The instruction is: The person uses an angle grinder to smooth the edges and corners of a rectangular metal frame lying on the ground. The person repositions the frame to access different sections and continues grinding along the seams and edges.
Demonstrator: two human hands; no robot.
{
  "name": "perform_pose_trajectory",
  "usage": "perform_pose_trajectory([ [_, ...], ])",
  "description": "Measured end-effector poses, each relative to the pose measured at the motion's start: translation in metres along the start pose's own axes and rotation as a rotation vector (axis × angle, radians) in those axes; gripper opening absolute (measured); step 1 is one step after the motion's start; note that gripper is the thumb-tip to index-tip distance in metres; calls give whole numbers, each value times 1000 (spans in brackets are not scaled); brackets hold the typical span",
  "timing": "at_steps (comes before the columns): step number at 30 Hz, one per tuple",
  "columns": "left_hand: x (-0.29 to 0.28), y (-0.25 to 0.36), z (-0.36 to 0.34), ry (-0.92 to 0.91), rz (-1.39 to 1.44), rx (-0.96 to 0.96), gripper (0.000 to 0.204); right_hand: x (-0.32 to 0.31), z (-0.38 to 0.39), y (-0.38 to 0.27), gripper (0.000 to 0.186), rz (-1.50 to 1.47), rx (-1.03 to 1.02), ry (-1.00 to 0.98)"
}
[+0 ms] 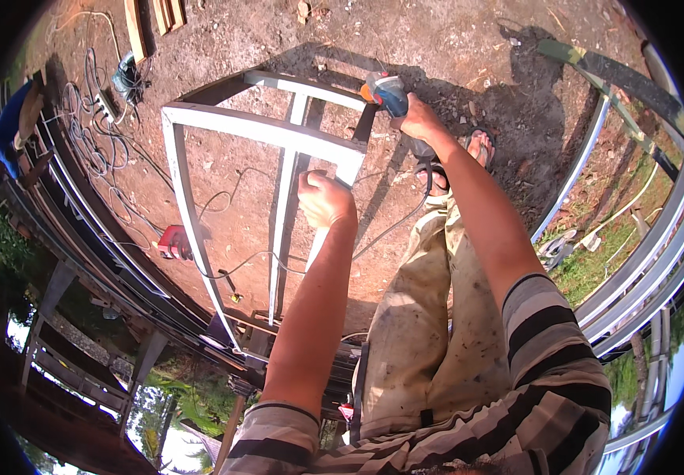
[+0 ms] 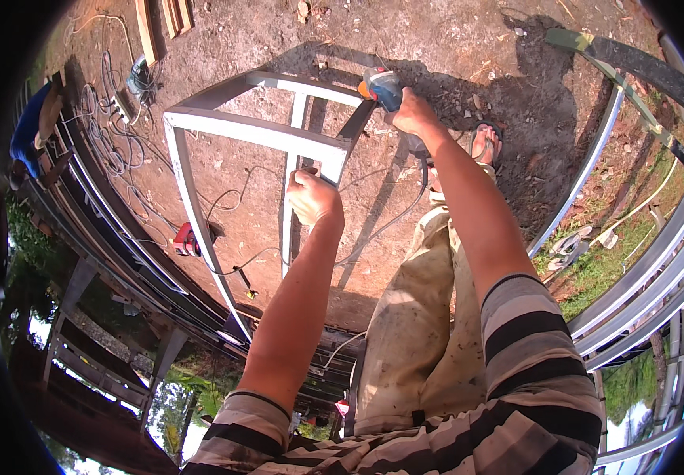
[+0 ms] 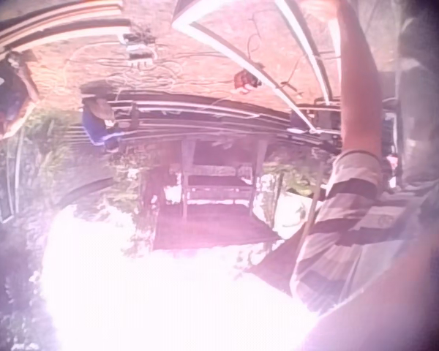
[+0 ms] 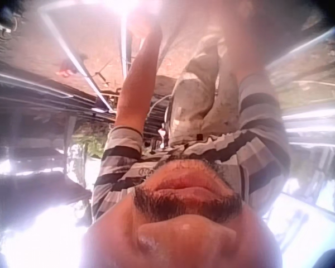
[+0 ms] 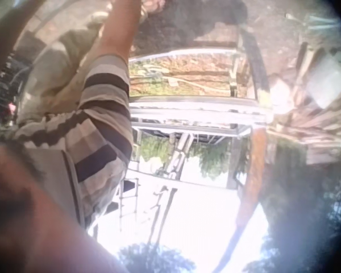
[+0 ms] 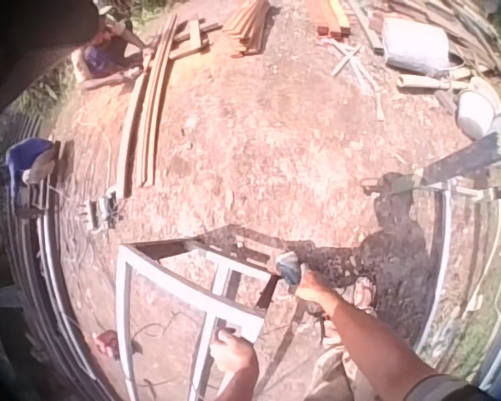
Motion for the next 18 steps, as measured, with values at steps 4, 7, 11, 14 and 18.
perform_pose_trajectory([
  [4,3,-2,-2,-12,-2,-7,45,0,-4,-1,75,61,-71,-39],
  [7,-3,2,2,-15,-2,10,45,4,-7,-6,79,77,-95,-17],
  [11,-5,6,6,-60,10,15,45,1,-16,-10,82,123,-79,-60],
  [14,-6,9,6,-95,31,17,45,-1,-14,-11,82,130,-66,-54],
  [18,-7,3,2,-4,-22,-25,46,2,7,-24,83,96,-66,-56],
])
Point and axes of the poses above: each hand's wrist, its own z-axis away from the middle knuckle, its own x-axis out of the palm, y = z × x, the point moved 5 cm from there along -z, towards the middle knuckle, and after that the axes turned 14 degrees about -z, right-handed, at the moved point
